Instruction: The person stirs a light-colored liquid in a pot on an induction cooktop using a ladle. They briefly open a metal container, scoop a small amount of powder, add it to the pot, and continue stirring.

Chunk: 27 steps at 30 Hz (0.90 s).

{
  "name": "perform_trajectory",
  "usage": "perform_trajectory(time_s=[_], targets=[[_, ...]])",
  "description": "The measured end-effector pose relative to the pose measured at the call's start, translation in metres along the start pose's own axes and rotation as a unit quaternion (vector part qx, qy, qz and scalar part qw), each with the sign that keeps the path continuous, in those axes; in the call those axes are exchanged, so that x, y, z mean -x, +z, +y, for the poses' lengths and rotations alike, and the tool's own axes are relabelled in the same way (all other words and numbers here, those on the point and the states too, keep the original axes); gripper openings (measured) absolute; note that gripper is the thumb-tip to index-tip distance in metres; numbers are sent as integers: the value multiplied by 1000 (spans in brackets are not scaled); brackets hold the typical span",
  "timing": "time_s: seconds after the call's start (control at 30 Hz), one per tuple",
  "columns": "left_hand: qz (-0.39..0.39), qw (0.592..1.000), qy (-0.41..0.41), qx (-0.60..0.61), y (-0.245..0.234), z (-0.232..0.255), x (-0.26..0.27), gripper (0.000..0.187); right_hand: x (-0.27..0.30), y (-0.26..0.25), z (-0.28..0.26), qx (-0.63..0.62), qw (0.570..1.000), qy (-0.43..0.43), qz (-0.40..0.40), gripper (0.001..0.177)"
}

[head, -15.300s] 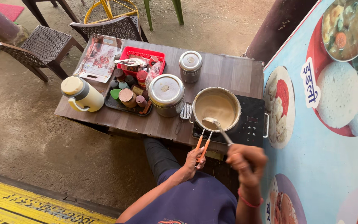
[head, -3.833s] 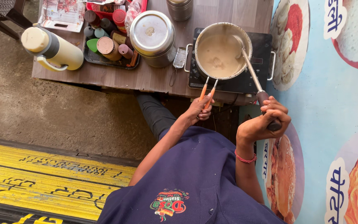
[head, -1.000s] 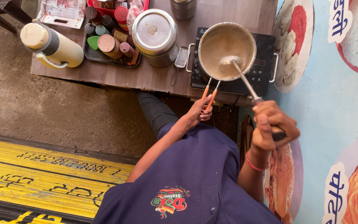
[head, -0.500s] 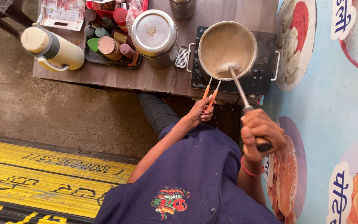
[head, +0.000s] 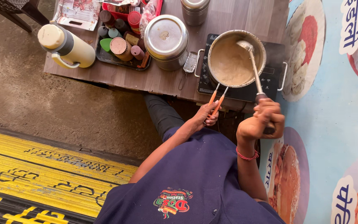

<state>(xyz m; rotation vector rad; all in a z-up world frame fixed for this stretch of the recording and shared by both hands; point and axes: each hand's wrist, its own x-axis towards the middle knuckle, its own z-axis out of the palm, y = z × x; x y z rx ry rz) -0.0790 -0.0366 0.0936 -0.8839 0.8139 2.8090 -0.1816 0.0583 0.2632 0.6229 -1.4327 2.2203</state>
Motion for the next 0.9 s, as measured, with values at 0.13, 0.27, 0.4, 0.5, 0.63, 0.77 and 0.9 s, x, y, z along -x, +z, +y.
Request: perform_trajectory(time_s=[0.13, 0.27, 0.4, 0.5, 0.63, 0.77, 0.9], targets=[[21, 1000, 16, -17, 0, -1, -7, 40, 0, -11, 9, -37, 999, 21, 25, 32], [22, 999, 24, -13, 0, -3, -10, 38, -5, -17, 10, -54, 997, 43, -22, 32], [28, 999, 29, -21, 0, -1, -8, 38, -13, -17, -2, -79, 990, 75, -91, 31], [28, 999, 29, -18, 2, 2, -6, 37, -20, -14, -18, -95, 983, 77, -133, 28], [18, 999, 29, -3, 4, 1, -4, 35, -28, -17, -46, -89, 972, 88, -198, 25], [18, 1000, 26, 4, 5, 2, -2, 30, -35, -25, -73, -63, 964, 103, -238, 23], [23, 999, 26, 1, 4, 5, -2, 30, -45, -40, -84, -43, 964, 126, -232, 21]])
